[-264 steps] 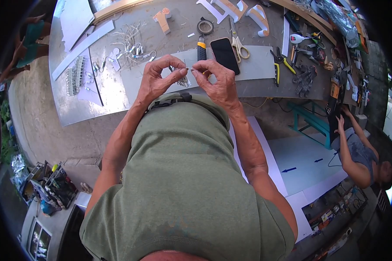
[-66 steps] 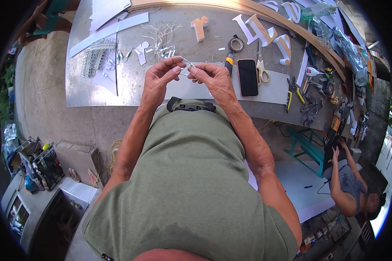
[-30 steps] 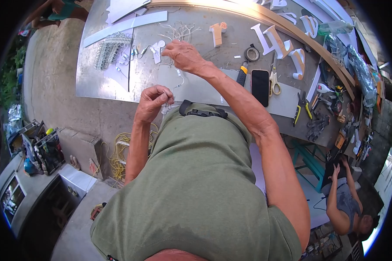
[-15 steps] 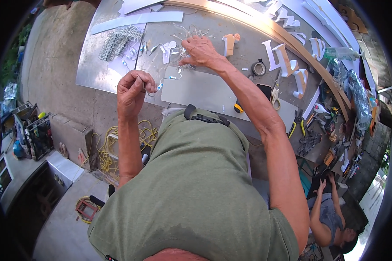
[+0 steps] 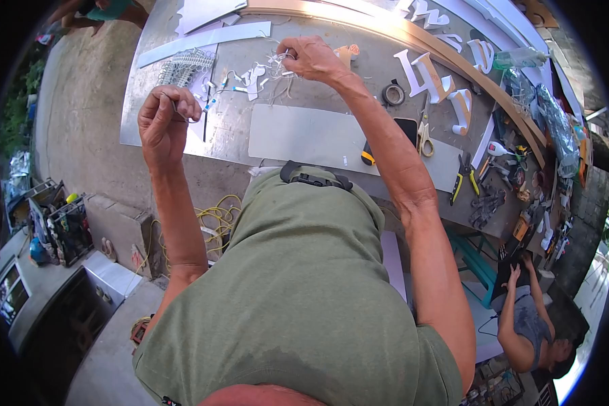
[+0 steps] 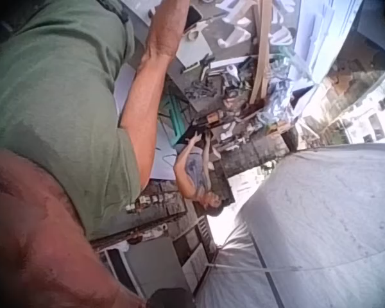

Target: Assembling and preparing small LED light modules on a work table.

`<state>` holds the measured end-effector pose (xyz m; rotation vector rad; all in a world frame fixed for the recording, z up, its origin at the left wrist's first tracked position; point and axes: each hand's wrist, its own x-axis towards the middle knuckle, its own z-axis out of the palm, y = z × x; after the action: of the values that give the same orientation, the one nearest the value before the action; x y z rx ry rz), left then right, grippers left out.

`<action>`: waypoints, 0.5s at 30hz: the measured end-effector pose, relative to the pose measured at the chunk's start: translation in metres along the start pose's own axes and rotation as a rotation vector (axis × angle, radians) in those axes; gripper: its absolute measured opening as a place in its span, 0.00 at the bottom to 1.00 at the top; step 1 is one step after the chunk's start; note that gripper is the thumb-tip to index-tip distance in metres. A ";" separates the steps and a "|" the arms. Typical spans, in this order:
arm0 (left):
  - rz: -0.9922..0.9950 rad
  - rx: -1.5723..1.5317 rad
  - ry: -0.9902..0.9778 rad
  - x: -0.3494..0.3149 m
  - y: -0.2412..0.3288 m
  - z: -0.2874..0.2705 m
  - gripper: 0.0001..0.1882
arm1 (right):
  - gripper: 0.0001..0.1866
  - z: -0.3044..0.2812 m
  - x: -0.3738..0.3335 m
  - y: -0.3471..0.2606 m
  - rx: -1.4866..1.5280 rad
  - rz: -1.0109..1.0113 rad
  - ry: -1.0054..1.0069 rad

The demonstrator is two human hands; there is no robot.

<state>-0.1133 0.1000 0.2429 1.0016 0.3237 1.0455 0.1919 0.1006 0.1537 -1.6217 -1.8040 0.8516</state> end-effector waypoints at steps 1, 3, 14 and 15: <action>0.017 0.017 -0.026 0.005 0.009 0.001 0.09 | 0.15 -0.010 0.002 -0.010 -0.010 -0.066 0.026; 0.032 0.097 -0.102 0.015 0.029 0.000 0.11 | 0.15 -0.025 0.008 -0.031 -0.018 -0.127 0.064; 0.173 0.117 -0.222 0.037 0.105 -0.005 0.12 | 0.15 0.023 0.080 -0.130 0.188 -0.476 0.146; 0.165 0.120 -0.217 0.035 0.105 -0.009 0.12 | 0.16 0.033 0.082 -0.127 0.251 -0.479 0.097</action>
<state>-0.1612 0.1474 0.3313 1.2544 0.1282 1.0630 0.0774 0.1707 0.2299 -0.9973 -1.8231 0.7254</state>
